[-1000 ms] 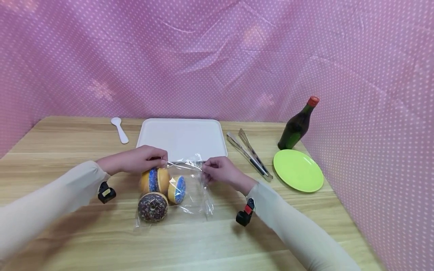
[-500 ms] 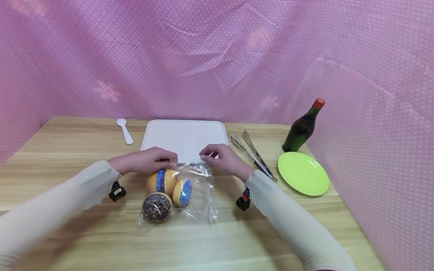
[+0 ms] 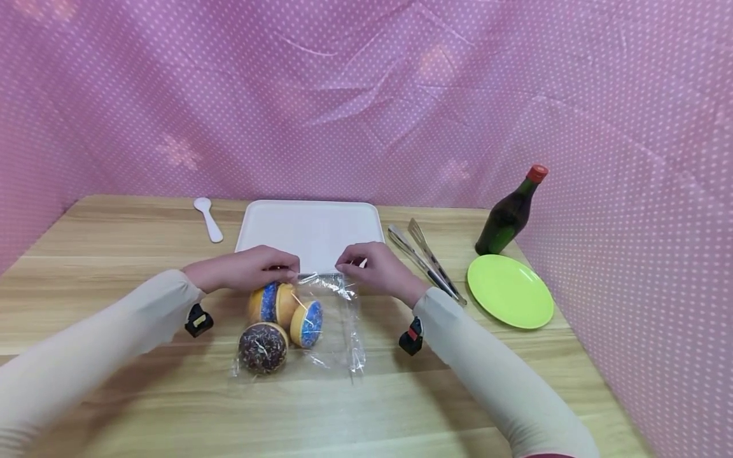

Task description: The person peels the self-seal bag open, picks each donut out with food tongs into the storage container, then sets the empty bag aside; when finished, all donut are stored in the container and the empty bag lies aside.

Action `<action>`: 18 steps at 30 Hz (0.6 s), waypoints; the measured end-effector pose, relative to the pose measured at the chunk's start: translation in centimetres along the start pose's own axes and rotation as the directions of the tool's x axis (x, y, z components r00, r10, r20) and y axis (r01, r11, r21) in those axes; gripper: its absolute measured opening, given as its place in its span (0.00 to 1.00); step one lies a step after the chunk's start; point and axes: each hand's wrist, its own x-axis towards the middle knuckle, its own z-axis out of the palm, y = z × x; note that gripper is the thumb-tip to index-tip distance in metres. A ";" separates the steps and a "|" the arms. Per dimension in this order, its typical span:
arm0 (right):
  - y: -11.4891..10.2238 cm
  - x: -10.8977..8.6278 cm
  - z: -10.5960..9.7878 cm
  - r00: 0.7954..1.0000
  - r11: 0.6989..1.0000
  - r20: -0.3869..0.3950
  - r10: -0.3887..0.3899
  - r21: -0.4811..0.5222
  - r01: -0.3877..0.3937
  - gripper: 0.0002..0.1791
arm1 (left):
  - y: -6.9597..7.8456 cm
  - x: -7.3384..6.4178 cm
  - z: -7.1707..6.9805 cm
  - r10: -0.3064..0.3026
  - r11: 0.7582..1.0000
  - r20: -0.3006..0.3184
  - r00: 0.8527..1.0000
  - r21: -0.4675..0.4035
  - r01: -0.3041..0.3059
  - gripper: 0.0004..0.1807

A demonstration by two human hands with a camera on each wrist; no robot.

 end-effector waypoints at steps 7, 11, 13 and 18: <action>1.1 -0.7 -0.6 0.997 0.987 -0.017 0.069 0.144 -0.066 0.07 | 0.0 0.3 0.0 0.005 1.000 0.017 1.000 0.004 -0.005 0.11; 1.6 -1.5 -1.4 0.991 0.968 0.003 0.131 0.215 -0.129 0.11 | -0.1 0.4 0.1 -0.009 1.000 0.016 1.000 -0.006 0.009 0.11; 1.9 -1.7 -1.6 0.989 0.960 0.012 0.149 0.239 -0.147 0.12 | -0.1 0.4 0.2 -0.008 1.000 0.015 1.000 -0.006 0.009 0.11; 2.2 -2.4 -1.8 0.982 0.945 0.004 0.189 0.270 -0.183 0.11 | -0.2 0.2 0.2 -0.007 1.000 0.007 1.000 -0.003 0.007 0.11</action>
